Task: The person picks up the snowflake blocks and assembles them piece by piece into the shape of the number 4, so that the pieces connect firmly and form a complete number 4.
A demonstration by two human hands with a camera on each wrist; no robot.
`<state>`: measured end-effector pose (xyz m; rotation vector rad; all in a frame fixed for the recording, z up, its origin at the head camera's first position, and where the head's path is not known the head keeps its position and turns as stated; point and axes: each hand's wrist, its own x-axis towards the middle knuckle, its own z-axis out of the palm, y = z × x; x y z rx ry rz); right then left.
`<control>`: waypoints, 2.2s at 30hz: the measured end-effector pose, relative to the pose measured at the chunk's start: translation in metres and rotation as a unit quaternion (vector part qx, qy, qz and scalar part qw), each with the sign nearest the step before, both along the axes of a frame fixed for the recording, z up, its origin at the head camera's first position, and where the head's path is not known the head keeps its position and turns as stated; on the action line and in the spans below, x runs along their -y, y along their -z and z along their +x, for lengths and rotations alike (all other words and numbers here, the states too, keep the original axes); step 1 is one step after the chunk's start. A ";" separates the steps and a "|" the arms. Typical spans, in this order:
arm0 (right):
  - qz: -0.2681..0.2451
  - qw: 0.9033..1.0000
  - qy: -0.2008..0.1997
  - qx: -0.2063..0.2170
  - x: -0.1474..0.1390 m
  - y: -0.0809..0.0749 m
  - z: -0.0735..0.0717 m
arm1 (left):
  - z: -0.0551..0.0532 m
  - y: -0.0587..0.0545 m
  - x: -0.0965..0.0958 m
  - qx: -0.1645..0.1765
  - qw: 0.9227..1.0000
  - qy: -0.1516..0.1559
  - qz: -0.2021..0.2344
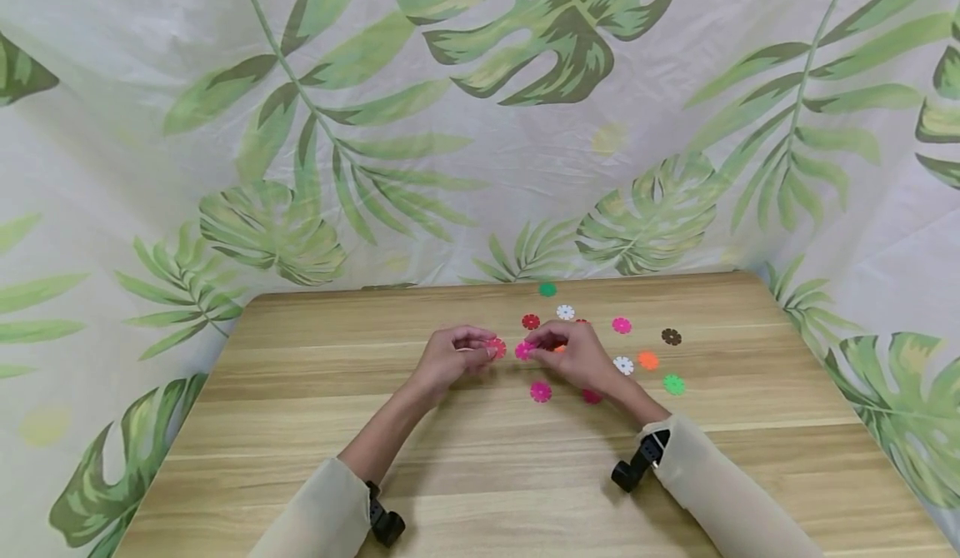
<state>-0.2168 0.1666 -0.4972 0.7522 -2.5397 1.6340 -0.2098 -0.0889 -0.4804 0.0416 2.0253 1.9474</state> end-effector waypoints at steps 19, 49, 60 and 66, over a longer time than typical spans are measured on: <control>-0.076 0.996 -0.012 -0.038 0.004 -0.013 0.013 | 0.023 -0.012 -0.005 0.058 0.995 0.003 0.087; -0.123 0.985 -0.055 -0.103 0.012 -0.018 0.019 | 0.038 -0.022 -0.016 0.086 0.989 -0.058 0.105; -0.107 0.984 -0.075 -0.124 0.006 -0.022 0.014 | 0.038 -0.023 -0.019 0.085 0.992 -0.037 0.090; -0.099 0.984 -0.068 -0.129 0.003 -0.023 0.011 | 0.037 -0.026 -0.018 0.072 0.994 -0.002 0.082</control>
